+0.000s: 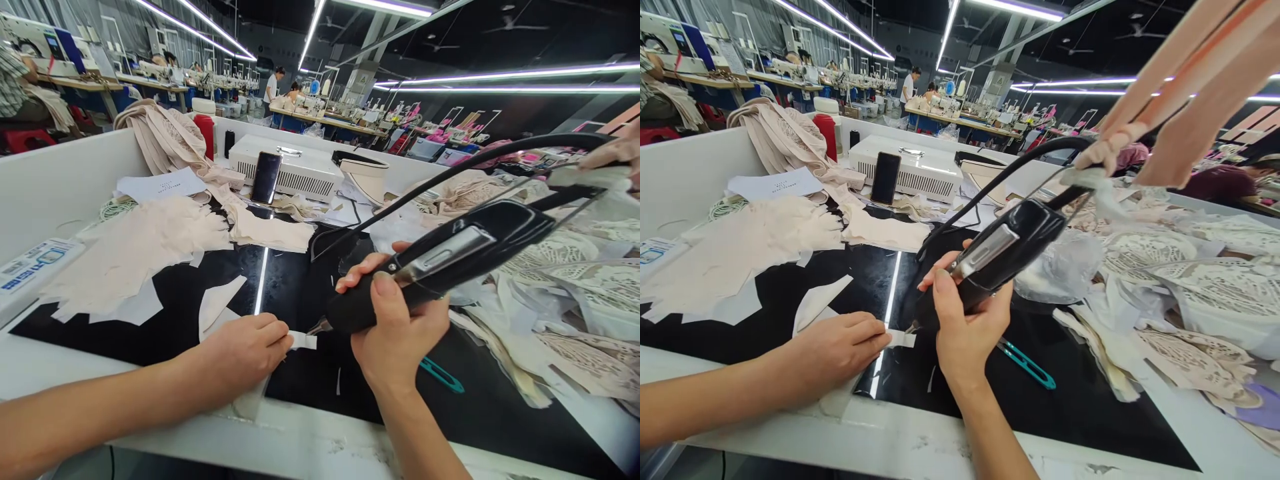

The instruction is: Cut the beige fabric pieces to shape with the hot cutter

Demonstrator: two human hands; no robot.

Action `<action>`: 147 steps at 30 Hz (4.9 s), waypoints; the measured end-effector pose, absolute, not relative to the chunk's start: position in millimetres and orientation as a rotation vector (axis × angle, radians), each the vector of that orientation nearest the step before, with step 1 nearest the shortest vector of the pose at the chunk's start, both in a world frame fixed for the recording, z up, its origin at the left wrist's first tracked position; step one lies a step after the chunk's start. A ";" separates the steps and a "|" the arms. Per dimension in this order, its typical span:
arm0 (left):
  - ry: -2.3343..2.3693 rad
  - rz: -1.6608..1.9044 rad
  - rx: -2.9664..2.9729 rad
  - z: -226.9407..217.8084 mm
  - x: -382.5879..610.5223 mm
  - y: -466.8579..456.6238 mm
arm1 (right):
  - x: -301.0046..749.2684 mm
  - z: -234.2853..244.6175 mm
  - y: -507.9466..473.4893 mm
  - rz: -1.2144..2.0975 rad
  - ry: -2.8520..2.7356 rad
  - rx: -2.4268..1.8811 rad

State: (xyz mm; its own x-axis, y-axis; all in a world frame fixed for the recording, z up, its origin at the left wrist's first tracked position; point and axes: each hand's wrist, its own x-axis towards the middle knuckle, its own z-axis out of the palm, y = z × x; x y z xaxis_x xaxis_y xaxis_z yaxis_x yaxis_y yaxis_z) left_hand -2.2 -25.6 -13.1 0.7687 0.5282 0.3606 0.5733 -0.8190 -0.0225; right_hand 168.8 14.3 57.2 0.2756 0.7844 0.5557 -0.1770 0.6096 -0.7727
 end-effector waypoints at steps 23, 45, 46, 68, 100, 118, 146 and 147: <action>-0.882 -0.483 -2.805 -6.6 -1.7 -26.0 | 166.4 56.7 2.8 0.778 -1.071 -0.620; -1.057 -0.282 -2.709 4.5 -6.2 -47.4 | 169.5 53.5 -11.4 0.687 -1.096 -0.664; -1.102 -0.231 -2.725 3.0 -6.7 -49.4 | 169.4 53.8 -13.6 0.684 -1.093 -0.670; -1.156 -0.332 -2.662 -13.9 -0.5 -58.6 | 162.7 55.2 -36.1 0.676 -1.061 -0.717; -1.073 -0.474 -2.738 -11.9 -6.4 -55.0 | 148.1 52.9 1.1 0.689 -1.091 -0.615; -1.104 -0.467 -2.888 1.3 -19.9 -51.5 | 141.2 50.3 -2.3 0.738 -1.115 -0.622; -1.023 -0.419 -2.962 2.8 -25.5 -48.2 | 134.4 50.7 17.4 0.684 -1.102 -0.615; -1.023 -0.412 -2.965 3.1 -25.6 -48.2 | 135.6 51.0 16.3 0.687 -1.098 -0.606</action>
